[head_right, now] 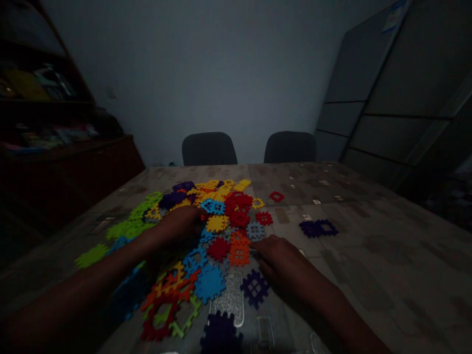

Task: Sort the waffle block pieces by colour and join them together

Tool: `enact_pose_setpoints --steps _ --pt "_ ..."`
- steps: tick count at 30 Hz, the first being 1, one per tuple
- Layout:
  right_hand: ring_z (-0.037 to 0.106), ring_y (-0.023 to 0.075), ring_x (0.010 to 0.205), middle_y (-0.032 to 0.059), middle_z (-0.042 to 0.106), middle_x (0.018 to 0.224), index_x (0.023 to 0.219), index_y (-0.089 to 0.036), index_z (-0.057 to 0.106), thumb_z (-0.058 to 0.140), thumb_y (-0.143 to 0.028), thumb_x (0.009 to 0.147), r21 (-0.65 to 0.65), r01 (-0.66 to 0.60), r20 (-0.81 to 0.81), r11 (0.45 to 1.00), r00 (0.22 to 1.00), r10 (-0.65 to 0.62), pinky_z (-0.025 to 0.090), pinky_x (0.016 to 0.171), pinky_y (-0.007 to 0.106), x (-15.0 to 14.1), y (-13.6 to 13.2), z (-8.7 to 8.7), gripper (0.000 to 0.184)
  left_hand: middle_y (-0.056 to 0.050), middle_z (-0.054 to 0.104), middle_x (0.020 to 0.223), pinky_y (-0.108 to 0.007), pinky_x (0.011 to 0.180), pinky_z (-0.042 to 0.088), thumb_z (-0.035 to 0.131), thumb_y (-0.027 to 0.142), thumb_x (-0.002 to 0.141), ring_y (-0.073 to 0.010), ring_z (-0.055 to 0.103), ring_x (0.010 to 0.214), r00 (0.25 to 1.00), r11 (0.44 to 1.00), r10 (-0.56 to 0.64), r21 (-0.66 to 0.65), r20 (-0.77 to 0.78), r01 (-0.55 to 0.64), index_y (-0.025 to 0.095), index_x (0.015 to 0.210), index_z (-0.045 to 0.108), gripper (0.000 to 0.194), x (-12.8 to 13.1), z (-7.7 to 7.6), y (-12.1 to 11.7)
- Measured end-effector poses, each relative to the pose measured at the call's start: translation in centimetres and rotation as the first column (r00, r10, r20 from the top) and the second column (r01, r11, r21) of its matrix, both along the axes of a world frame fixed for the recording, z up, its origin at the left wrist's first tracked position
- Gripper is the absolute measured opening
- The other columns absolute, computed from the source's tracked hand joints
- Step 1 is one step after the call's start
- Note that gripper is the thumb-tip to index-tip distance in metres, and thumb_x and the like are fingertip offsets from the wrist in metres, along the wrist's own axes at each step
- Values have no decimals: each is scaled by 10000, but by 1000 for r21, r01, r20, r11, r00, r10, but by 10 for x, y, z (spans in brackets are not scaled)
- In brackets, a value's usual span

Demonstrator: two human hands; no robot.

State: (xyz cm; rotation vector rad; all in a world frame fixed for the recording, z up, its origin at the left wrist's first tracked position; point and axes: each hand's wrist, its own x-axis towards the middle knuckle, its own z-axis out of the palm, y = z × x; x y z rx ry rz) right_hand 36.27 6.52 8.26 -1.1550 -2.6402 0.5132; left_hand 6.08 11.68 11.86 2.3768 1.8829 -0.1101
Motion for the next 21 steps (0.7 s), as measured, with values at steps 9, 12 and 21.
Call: enact_pose_setpoints --steps 9,12,21 --pt "663 265 984 122 715 1092 1102 -209 675 529 -69 885 -6 3 7 1000 1000 -3 509 862 403 1 0 1 297 -66 718 1196 -301 886 549 561 170 938 -208 702 1027 870 990 -26 132 492 -45 198 1275 624 345 12 -4 -51" --pt "660 257 973 112 713 1088 1100 -219 665 524 -81 889 -10 -15 13 1000 1000 15 508 864 402 3 2 -1 289 -36 748 1091 -260 800 566 569 166 899 -182 718 965 671 999 -4 -21 742 29 215 1168 671 292 33 -27 -95" --pt "655 246 977 76 726 1043 1145 -259 673 548 -119 895 -47 30 25 998 999 -29 495 867 371 4 -2 -1 312 -55 639 1301 -436 1013 476 551 195 897 -257 594 1172 710 949 -294 104 641 299 317 1307 556 428 21 -60 -154"
